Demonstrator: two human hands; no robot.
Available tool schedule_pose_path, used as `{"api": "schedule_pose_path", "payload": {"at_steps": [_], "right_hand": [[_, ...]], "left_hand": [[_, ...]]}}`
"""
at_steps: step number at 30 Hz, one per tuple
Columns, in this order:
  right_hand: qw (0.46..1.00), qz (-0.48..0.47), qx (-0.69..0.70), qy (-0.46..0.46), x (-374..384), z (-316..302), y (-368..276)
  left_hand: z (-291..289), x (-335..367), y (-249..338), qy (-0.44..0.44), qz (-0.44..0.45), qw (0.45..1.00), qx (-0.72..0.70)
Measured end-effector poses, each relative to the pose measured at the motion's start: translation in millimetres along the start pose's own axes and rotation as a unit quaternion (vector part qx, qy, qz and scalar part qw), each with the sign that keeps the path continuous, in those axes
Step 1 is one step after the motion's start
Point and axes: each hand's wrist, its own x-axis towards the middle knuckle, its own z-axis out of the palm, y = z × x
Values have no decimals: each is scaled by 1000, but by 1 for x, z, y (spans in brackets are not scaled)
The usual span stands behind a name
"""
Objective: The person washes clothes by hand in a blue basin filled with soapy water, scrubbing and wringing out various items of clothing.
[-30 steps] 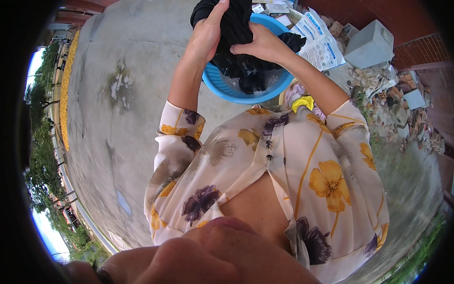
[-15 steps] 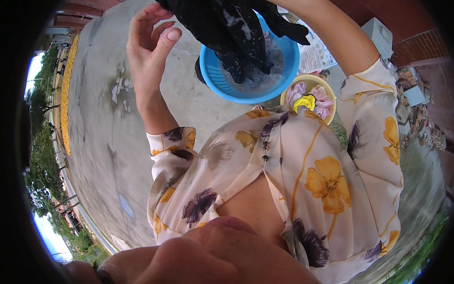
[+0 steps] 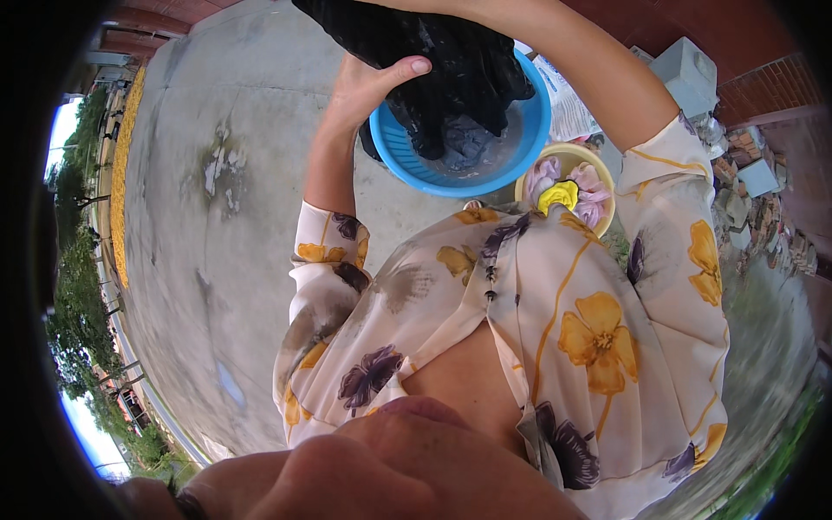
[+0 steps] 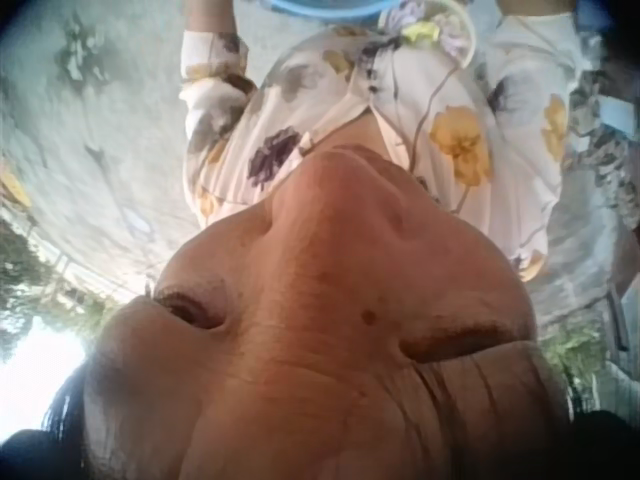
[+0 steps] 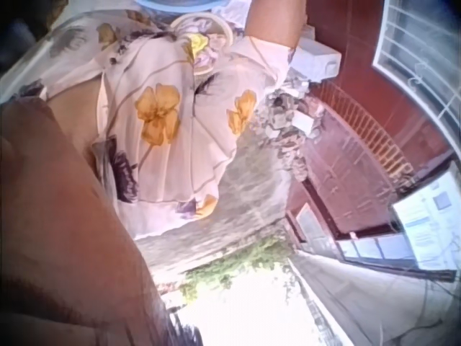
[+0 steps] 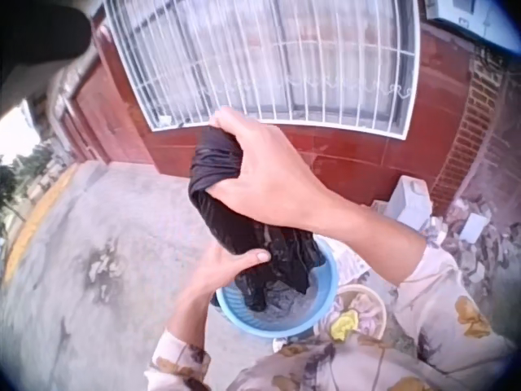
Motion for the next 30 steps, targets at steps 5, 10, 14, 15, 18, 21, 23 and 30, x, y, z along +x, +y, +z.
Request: {"api": "schedule_pose_path", "payload": {"at_steps": [5, 10, 14, 15, 18, 21, 23, 30], "right_hand": [[977, -13, 172, 129, 3, 34, 8], [878, 137, 443, 122, -6, 64, 1], [848, 134, 492, 140, -5, 63, 5], [843, 134, 497, 158, -6, 63, 5], [854, 127, 457, 214, -13, 43, 17], [833, 87, 486, 251, -30, -11, 44], [845, 135, 413, 311, -55, -40, 64], [825, 394, 299, 273, -230, -82, 133]], "left_hand": [[40, -7, -7, -64, -26, 997, -42], [57, -27, -47, -65, -89, 982, -155], [90, -26, -51, -4, -81, 982, -170], [94, -26, -54, 28, -64, 983, -167], [91, -29, -65, 86, -103, 979, -156], [67, -32, -93, 37, -158, 980, -117], [49, -35, -79, 3, -169, 982, -81], [16, -32, -76, 98, -112, 987, -60]]}}
